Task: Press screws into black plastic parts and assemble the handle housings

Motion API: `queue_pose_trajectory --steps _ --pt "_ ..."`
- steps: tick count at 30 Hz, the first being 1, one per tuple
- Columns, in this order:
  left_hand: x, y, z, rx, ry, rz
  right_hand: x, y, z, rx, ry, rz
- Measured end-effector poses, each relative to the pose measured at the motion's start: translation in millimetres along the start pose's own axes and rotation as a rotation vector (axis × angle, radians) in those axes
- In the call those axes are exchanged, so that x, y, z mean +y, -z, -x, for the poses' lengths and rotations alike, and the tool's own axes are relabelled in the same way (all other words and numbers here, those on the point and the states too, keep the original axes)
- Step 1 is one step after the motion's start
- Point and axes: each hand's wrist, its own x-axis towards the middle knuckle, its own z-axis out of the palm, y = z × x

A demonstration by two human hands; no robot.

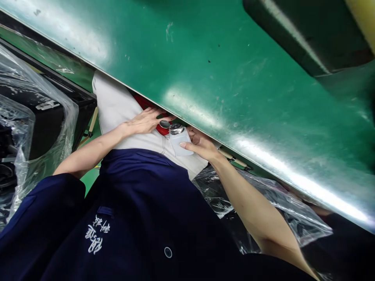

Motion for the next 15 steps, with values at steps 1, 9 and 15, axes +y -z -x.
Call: queue_pose_trajectory --steps 1,9,15 --pt "-1 -1.5 0 0.002 -0.002 0.008 -1 -1 -1 -0.002 0.000 -0.011" --pt "-3 -4.9 -2 -0.008 -0.014 0.041 -5 -3 -5 -0.019 -0.006 -0.044" --pt "-1 1.1 -3 -0.047 -0.017 0.043 -11 -7 -4 -0.032 -0.007 -0.064"
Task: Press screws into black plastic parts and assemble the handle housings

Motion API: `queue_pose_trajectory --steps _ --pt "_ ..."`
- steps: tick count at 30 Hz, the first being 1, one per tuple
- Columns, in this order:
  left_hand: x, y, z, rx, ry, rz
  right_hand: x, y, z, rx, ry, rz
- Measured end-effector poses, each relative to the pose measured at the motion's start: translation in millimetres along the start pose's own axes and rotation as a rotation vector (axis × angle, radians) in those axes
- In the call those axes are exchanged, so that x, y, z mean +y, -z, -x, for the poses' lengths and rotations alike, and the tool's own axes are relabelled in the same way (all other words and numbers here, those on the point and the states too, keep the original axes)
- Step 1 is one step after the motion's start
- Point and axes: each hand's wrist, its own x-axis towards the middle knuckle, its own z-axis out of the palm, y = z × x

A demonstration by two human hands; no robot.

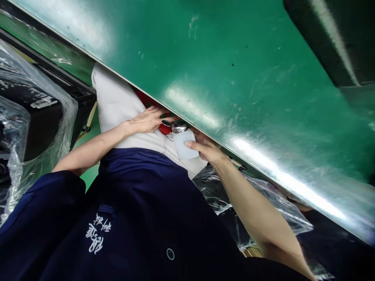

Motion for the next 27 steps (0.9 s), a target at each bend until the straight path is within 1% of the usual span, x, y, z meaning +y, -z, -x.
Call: queue_pose_trajectory --steps 7,13,18,27 --pt "0 1.9 1 -0.016 0.010 0.013 -10 -8 -1 0.001 0.029 -0.058" --pt "-1 -0.7 0 -0.006 0.015 0.006 -5 -3 -4 0.008 0.017 -0.025" --pt "-2 -1.6 0 -0.018 0.006 -0.005 0 1 -6 0.007 0.054 0.015" --pt "1 6.6 -2 -0.044 -0.008 -0.020 3 -1 -4 0.041 -0.040 -0.038"
